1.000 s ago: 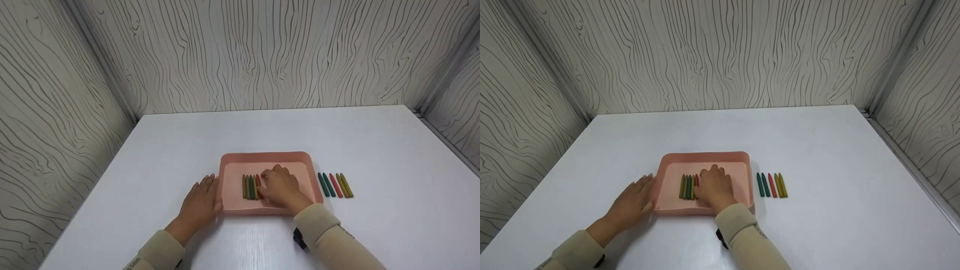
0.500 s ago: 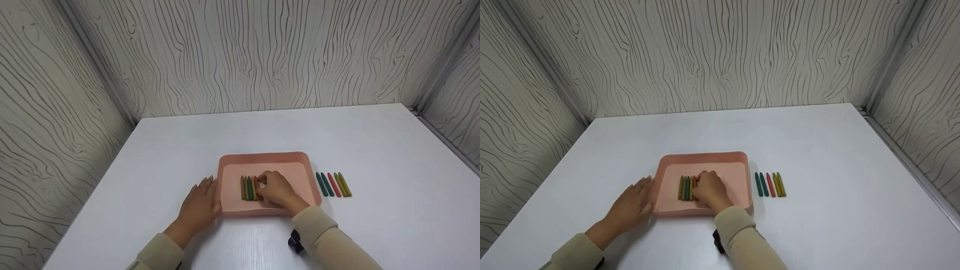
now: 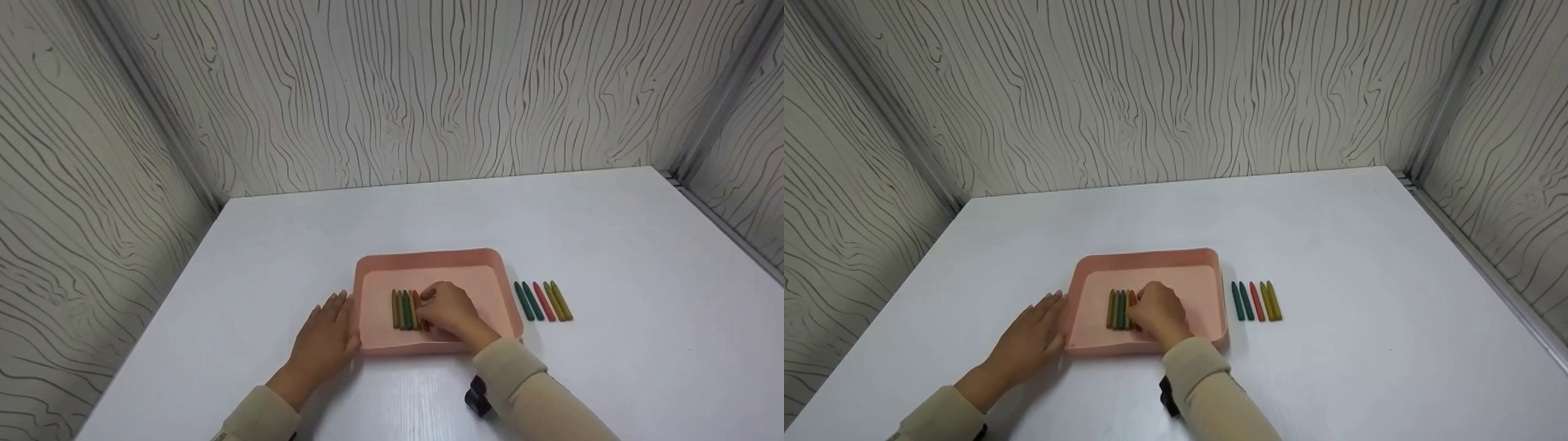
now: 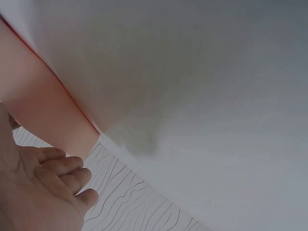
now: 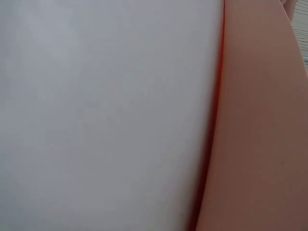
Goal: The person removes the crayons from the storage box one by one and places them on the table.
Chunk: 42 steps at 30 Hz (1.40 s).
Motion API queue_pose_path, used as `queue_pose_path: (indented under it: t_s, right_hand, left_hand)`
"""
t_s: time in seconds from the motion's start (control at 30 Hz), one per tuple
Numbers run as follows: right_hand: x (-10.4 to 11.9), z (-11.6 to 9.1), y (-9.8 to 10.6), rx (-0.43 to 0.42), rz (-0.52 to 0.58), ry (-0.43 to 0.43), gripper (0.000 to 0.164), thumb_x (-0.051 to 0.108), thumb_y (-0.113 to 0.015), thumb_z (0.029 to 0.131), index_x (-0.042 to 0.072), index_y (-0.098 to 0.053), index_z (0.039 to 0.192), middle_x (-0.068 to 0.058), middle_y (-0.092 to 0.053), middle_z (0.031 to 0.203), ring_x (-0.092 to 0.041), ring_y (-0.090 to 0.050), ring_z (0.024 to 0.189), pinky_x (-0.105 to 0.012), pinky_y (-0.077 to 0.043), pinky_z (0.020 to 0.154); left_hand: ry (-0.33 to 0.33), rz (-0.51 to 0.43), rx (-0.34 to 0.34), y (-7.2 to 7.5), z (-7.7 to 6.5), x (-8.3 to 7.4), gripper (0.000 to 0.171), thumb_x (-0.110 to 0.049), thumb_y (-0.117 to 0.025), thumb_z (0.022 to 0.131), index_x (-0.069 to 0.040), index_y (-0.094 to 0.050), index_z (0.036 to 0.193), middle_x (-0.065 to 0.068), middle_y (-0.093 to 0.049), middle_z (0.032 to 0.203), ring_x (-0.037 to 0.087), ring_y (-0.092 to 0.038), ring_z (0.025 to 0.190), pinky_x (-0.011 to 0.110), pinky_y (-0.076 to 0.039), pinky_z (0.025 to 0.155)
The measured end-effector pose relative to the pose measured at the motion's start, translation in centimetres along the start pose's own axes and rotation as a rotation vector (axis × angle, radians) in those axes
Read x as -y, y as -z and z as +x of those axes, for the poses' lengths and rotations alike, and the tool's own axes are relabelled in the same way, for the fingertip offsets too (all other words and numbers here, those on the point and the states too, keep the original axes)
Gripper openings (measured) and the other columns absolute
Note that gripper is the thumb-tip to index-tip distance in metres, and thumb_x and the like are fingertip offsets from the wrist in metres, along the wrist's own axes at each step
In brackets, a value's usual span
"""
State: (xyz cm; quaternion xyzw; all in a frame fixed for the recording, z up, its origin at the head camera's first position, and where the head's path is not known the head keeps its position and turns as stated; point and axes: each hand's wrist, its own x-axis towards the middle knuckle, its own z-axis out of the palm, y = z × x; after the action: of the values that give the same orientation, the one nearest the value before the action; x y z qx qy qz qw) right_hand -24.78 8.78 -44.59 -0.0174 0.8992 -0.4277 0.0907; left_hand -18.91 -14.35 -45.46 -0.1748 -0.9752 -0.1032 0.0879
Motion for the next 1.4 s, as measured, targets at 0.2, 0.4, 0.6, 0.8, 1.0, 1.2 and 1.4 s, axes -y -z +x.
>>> queue_pose_path:
  t_s: [0.2, 0.4, 0.6, 0.8, 1.0, 1.2, 1.4]
  right_hand:
    - [-0.3, 0.1, 0.4, -0.009, 0.11, -0.032, 0.03, 0.002, -0.059, 0.077, 0.0, -0.069, 0.105, -0.006, -0.066, 0.073, -0.013, -0.053, 0.057, -0.024, -0.042, 0.049]
    - [-0.3, -0.3, 0.8, -0.037, 0.007, -0.012, 0.026, 0.011, -0.064, 0.078, 0.003, -0.069, 0.102, -0.004, -0.066, 0.092, -0.016, -0.056, 0.071, -0.03, -0.049, 0.064]
    - [-0.3, -0.6, 1.0, -0.023, -0.036, 0.044, 0.021, 0.02, -0.072, 0.079, 0.006, -0.069, 0.095, -0.002, -0.064, 0.089, -0.015, -0.057, 0.078, -0.032, -0.05, 0.069]
    - [-0.7, -0.6, 1.1, 0.006, -0.018, 0.07, 0.014, 0.017, -0.075, 0.078, 0.008, -0.07, 0.088, -0.001, -0.063, 0.083, -0.016, -0.056, 0.075, -0.03, -0.049, 0.064]
    - [-1.1, -0.5, 1.1, 0.03, 0.013, 0.107, 0.006, 0.01, -0.072, 0.077, 0.008, -0.071, 0.083, 0.001, -0.063, 0.076, -0.014, -0.053, 0.064, -0.026, -0.045, 0.054]
    - [-1.3, -0.5, 1.0, 0.066, 0.024, 0.113, 0.004, 0.009, -0.068, 0.082, 0.007, -0.072, 0.083, 0.0, -0.062, 0.071, -0.011, -0.05, 0.053, -0.024, -0.041, 0.046]
    - [-1.1, -0.5, 1.4, 0.058, 0.052, 0.101, 0.005, 0.008, -0.066, 0.084, 0.007, -0.071, 0.085, 0.0, -0.06, 0.068, -0.011, -0.051, 0.052, -0.024, -0.043, 0.048]
  left_hand:
    - [0.004, 0.001, 0.001, 0.0, 0.0, 0.0, 0.054, -0.026, -0.044, 0.095, 0.007, -0.042, 0.139, 0.02, -0.041, 0.144, 0.035, -0.035, 0.134, 0.05, -0.028, 0.108]
    - [0.017, -0.012, 0.018, 0.1, 0.3, -0.2, 0.056, -0.026, -0.045, 0.095, 0.006, -0.041, 0.14, 0.02, -0.04, 0.145, 0.034, -0.034, 0.135, 0.05, -0.027, 0.108]
    - [0.03, -0.007, 0.037, 0.2, 0.4, -0.4, 0.056, -0.027, -0.046, 0.094, 0.006, -0.041, 0.14, 0.018, -0.04, 0.145, 0.033, -0.033, 0.136, 0.049, -0.026, 0.109]
    - [0.022, -0.005, 0.028, 0.1, 0.4, -0.2, 0.056, -0.027, -0.045, 0.094, 0.006, -0.041, 0.14, 0.019, -0.04, 0.145, 0.034, -0.034, 0.135, 0.049, -0.027, 0.108]
    - [0.009, -0.007, 0.012, 0.1, 0.3, -0.1, 0.055, -0.026, -0.045, 0.094, 0.007, -0.042, 0.138, 0.02, -0.041, 0.143, 0.035, -0.035, 0.134, 0.05, -0.029, 0.107]
    - [0.01, -0.007, 0.012, 0.1, 0.2, -0.1, 0.055, -0.025, -0.045, 0.094, 0.007, -0.042, 0.138, 0.02, -0.041, 0.143, 0.035, -0.036, 0.134, 0.05, -0.029, 0.107]
    - [0.022, -0.033, 0.012, 0.1, 0.0, -0.1, 0.056, -0.026, -0.044, 0.094, 0.006, -0.041, 0.139, 0.02, -0.04, 0.145, 0.034, -0.034, 0.135, 0.049, -0.027, 0.108]
